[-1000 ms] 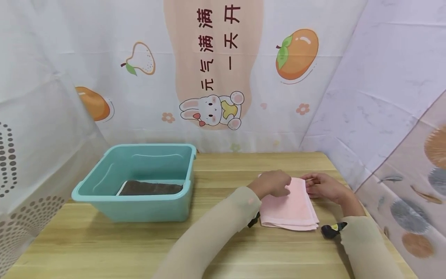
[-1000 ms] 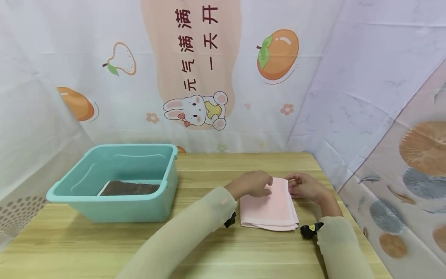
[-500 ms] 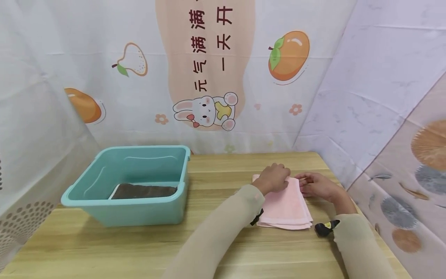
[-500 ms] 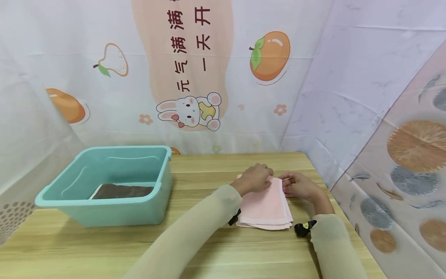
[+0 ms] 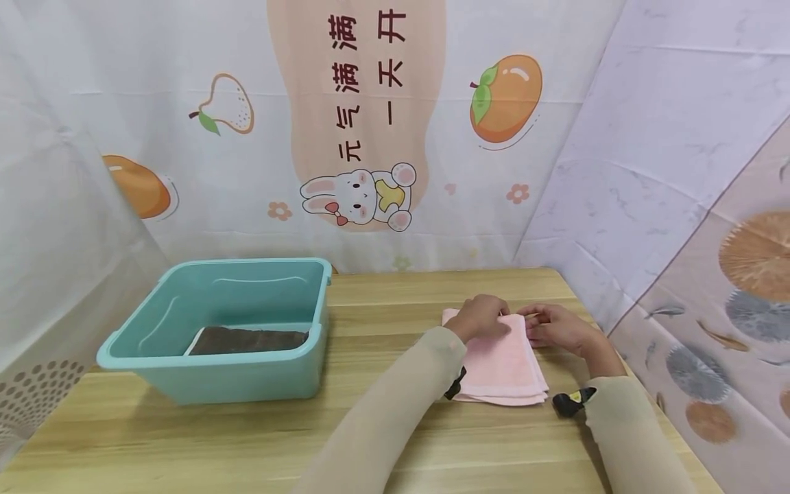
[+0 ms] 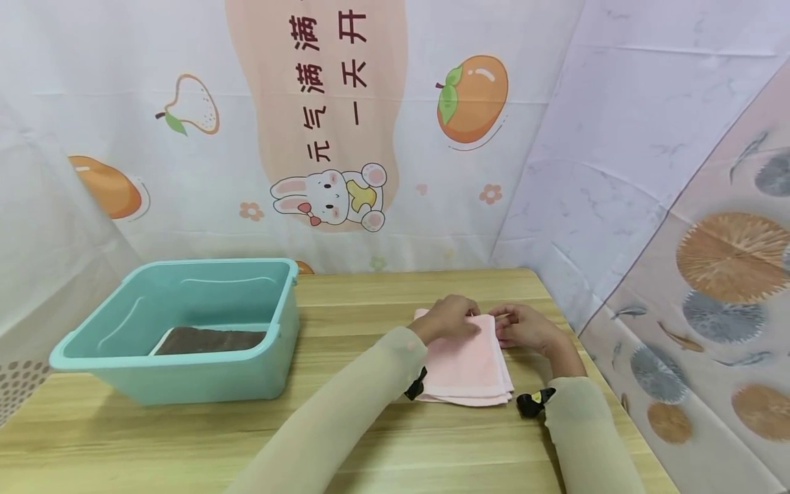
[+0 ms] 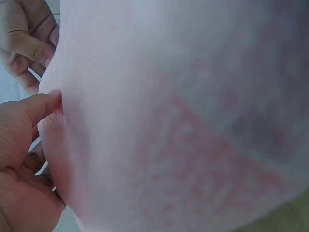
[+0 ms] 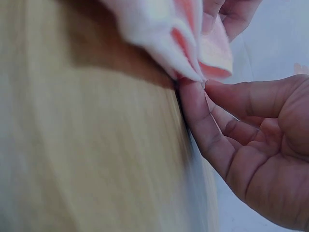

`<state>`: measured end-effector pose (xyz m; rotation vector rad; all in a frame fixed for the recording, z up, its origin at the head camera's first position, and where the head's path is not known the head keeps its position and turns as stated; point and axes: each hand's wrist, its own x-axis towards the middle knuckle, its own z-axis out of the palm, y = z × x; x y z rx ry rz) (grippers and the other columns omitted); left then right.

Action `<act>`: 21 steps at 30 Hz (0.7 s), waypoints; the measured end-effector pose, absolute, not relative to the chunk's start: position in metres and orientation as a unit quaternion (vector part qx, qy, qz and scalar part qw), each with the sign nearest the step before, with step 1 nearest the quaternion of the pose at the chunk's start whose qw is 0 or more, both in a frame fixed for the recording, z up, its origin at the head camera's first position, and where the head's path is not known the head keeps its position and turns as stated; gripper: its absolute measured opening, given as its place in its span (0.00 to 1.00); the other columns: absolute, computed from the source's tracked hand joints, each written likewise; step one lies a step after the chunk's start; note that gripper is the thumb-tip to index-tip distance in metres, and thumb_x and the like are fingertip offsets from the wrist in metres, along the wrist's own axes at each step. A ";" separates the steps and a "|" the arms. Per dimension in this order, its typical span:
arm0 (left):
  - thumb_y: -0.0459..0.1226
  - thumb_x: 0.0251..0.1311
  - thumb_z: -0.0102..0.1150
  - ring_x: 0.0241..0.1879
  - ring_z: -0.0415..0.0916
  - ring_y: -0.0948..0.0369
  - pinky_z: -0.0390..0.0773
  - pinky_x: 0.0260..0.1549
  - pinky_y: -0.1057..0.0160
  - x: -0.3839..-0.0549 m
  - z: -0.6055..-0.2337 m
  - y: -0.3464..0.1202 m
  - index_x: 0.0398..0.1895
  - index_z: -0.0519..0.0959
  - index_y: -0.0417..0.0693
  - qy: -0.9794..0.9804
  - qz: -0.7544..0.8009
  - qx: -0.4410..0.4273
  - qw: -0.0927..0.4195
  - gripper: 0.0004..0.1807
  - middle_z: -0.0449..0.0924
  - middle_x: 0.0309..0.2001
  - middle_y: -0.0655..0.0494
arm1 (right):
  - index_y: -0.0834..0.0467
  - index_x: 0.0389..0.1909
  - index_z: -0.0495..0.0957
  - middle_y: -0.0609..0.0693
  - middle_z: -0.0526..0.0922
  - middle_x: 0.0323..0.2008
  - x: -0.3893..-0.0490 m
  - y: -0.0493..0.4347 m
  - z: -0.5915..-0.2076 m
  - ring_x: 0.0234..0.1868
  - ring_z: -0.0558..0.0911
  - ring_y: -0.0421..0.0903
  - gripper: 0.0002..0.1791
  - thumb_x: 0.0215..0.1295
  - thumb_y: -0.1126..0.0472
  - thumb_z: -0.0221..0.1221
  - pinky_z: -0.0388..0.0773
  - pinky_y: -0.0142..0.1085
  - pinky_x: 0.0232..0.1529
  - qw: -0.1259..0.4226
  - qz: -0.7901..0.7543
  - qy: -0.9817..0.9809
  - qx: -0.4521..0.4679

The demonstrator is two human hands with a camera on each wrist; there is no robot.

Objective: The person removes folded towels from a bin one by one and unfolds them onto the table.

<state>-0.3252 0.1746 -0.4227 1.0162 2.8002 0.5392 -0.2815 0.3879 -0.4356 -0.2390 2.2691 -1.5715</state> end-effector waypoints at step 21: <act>0.40 0.70 0.64 0.37 0.75 0.69 0.74 0.40 0.74 -0.325 -0.399 0.130 0.41 0.83 0.48 0.820 0.348 0.443 0.103 0.05 0.83 0.36 0.64 | 0.75 0.68 0.59 0.59 0.77 0.48 -0.282 0.387 -0.436 0.45 0.82 0.45 0.25 0.73 0.74 0.50 0.84 0.41 0.46 0.189 -0.557 0.805 -0.071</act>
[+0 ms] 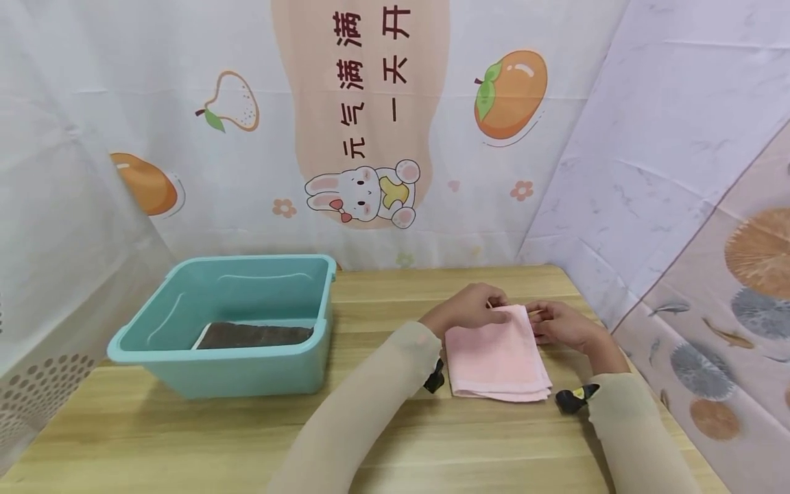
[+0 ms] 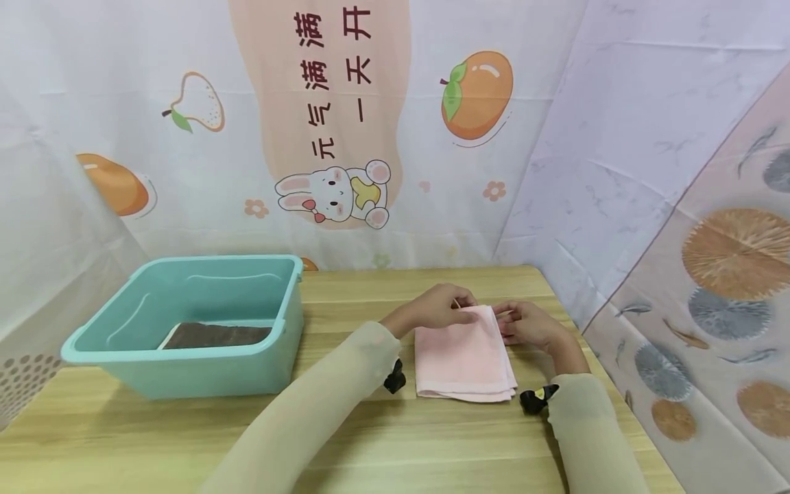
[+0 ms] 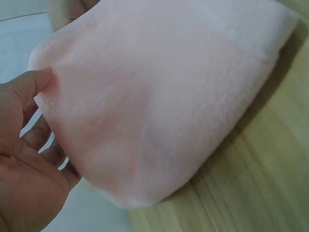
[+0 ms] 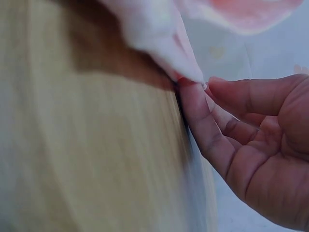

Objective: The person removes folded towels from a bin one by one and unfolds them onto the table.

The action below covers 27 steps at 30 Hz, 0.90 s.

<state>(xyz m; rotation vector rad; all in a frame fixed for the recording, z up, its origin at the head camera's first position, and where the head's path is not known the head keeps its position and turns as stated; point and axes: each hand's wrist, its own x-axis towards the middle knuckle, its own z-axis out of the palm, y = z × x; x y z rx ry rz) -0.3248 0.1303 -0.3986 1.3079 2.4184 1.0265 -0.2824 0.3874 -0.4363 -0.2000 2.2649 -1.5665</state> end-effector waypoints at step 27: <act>0.30 0.67 0.64 0.39 0.79 0.64 0.79 0.42 0.68 -0.293 -0.387 0.029 0.42 0.82 0.43 0.774 0.494 0.382 0.107 0.04 0.83 0.38 0.56 | 0.75 0.68 0.61 0.57 0.76 0.44 -0.280 0.385 -0.431 0.43 0.81 0.43 0.25 0.75 0.72 0.53 0.84 0.39 0.47 0.192 -0.542 0.814 -0.082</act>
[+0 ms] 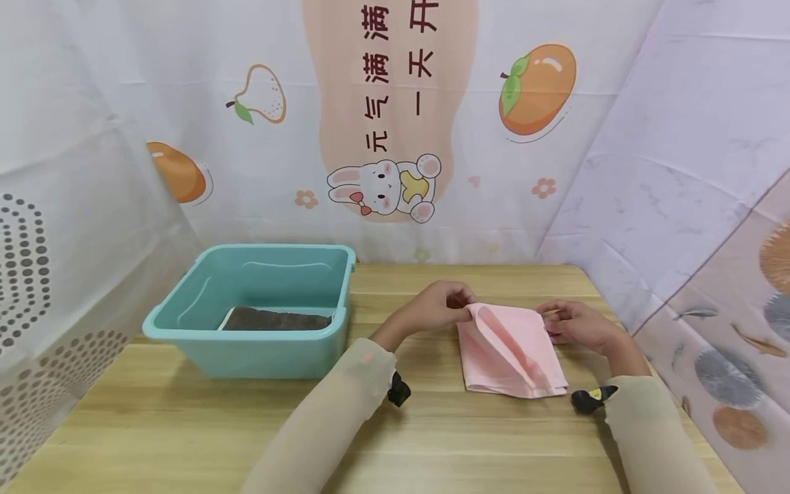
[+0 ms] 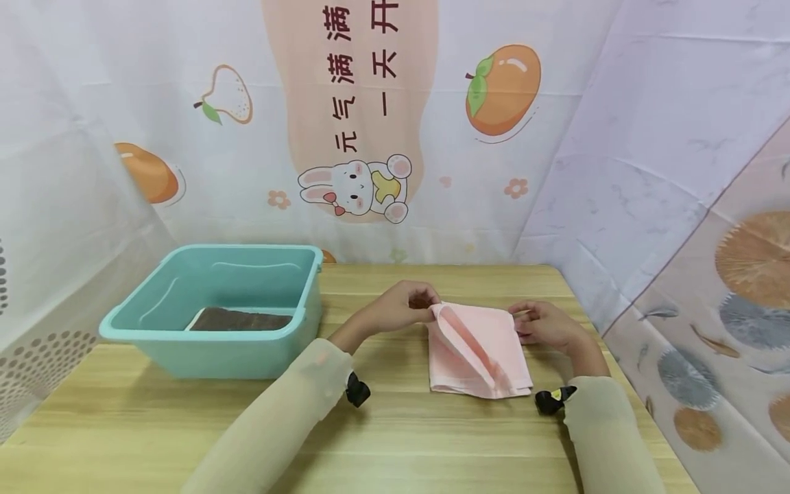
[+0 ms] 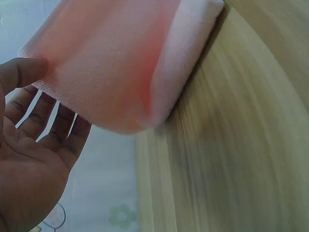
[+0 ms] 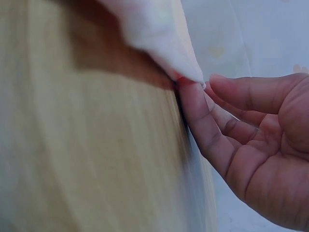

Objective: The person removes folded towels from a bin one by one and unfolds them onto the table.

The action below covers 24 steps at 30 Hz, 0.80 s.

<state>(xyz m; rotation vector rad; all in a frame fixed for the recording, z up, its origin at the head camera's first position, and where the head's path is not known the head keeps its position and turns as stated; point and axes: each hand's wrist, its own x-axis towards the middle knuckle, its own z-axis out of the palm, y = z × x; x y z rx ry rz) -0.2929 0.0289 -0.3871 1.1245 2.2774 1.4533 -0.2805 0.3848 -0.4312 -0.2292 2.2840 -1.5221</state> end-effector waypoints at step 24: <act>0.35 0.60 0.66 0.52 0.76 0.61 0.74 0.51 0.66 -0.261 -0.382 0.041 0.59 0.81 0.59 0.856 0.061 0.513 0.026 0.23 0.80 0.53 0.61 | 0.76 0.68 0.59 0.57 0.77 0.44 -0.282 0.387 -0.433 0.44 0.82 0.43 0.25 0.76 0.72 0.52 0.84 0.39 0.47 0.199 -0.549 0.808 -0.082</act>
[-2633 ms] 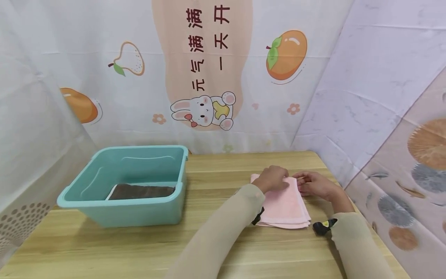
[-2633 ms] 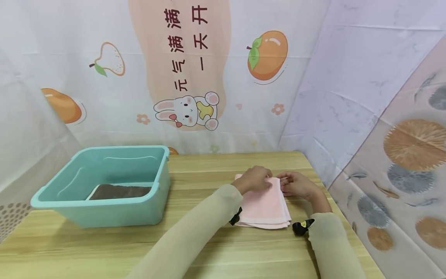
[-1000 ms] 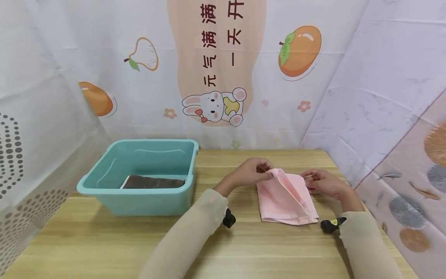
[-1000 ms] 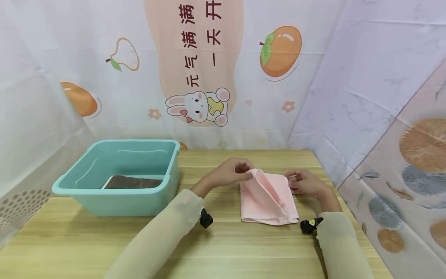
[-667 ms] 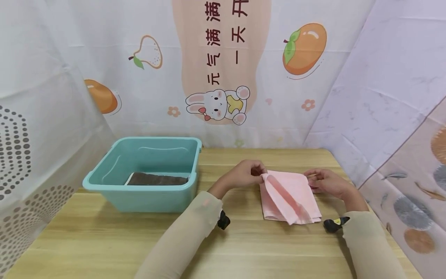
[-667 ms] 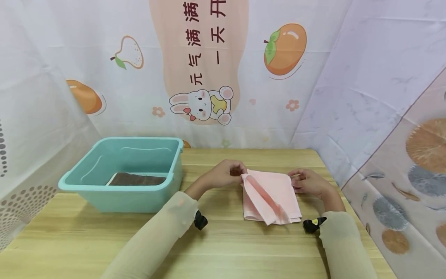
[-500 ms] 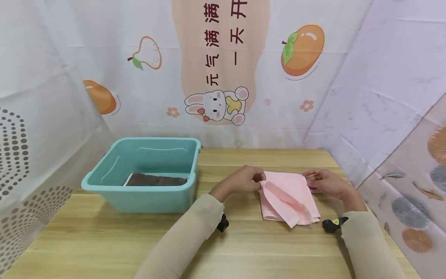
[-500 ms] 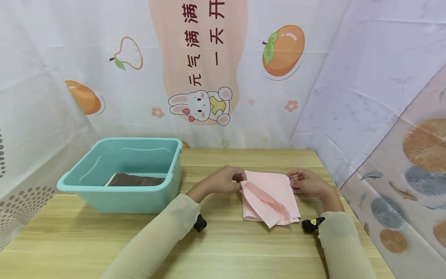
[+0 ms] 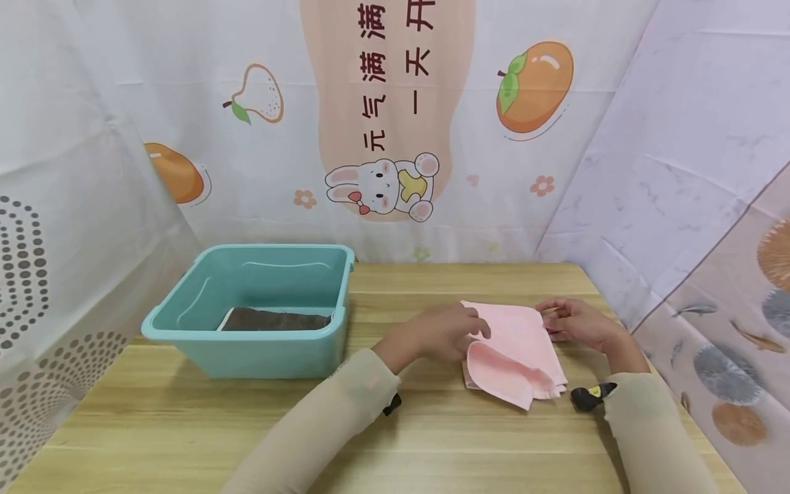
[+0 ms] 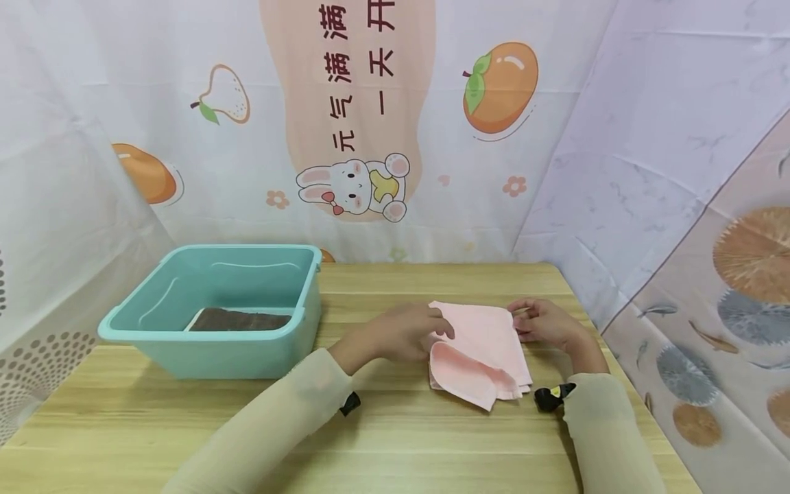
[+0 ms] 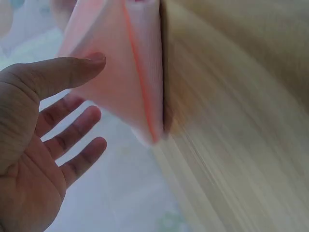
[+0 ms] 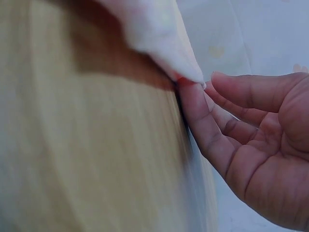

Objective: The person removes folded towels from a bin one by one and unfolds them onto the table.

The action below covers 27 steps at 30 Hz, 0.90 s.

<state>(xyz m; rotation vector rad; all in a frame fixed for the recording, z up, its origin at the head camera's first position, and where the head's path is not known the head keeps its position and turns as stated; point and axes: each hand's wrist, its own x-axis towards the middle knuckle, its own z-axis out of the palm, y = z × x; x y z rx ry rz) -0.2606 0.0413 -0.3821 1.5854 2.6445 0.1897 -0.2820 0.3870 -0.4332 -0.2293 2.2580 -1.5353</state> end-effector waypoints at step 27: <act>0.37 0.67 0.56 0.37 0.69 0.66 0.66 0.33 0.69 -0.238 -0.398 0.062 0.39 0.81 0.62 0.805 -0.110 0.580 -0.055 0.07 0.76 0.37 0.69 | 0.76 0.67 0.60 0.55 0.78 0.43 -0.284 0.390 -0.434 0.43 0.82 0.43 0.24 0.76 0.71 0.53 0.84 0.39 0.46 0.198 -0.556 0.802 -0.096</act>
